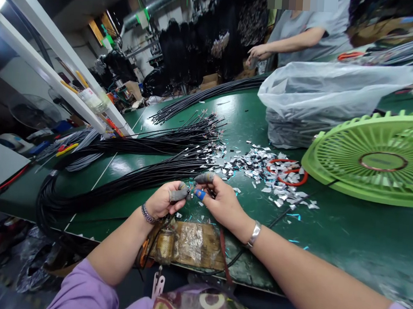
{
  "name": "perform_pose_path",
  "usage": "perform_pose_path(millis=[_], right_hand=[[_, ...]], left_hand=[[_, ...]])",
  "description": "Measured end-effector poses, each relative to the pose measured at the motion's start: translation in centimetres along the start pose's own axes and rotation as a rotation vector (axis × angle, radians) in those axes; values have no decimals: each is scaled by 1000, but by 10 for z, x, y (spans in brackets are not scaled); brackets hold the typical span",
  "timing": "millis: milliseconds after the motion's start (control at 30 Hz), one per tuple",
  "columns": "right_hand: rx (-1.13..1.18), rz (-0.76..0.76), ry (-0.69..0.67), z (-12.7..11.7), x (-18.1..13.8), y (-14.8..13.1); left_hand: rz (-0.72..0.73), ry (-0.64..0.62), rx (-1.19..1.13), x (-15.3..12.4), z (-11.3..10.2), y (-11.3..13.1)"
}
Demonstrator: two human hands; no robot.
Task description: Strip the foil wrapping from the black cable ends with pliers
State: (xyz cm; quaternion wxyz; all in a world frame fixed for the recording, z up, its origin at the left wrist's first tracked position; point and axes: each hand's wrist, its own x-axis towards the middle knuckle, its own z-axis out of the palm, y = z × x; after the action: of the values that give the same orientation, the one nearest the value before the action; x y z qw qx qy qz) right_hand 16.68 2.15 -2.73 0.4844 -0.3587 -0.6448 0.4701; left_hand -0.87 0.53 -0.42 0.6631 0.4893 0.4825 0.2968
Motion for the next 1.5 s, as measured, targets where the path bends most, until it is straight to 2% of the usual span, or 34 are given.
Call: perform_pose_path(millis=[167, 333, 400, 500, 633, 733, 833, 933, 1200, 1367, 1500], right_hand=[[-3, -16, 10, 1, -1, 1], [14, 37, 88, 0, 2, 3], [-16, 81, 15, 1, 3, 3], [-98, 124, -129, 3, 2, 3], [-176, 110, -137, 4, 3, 4], [-227, 69, -219, -3, 5, 3], [-391, 11, -283, -12, 7, 1], [-464, -1, -266, -13, 6, 0], [-223, 27, -153, 5, -1, -2], [-175, 99, -108, 4, 0, -1], [171, 290, -191, 0, 2, -3]], left_hand=[[-23, -12, 210, 0, 4, -2], [41, 124, 158, 0, 7, 0], [59, 170, 118, 0, 6, 1], [52, 172, 104, 2, 5, -1], [37, 150, 109, 3, 5, -3], [23, 136, 89, 1, 6, -2], [56, 177, 25, -1, 5, 2], [90, 220, -29, -2, 5, 6], [52, 181, 7, -1, 7, 7], [38, 145, 45, -1, 6, 3], [21, 94, 41, -1, 5, 1]])
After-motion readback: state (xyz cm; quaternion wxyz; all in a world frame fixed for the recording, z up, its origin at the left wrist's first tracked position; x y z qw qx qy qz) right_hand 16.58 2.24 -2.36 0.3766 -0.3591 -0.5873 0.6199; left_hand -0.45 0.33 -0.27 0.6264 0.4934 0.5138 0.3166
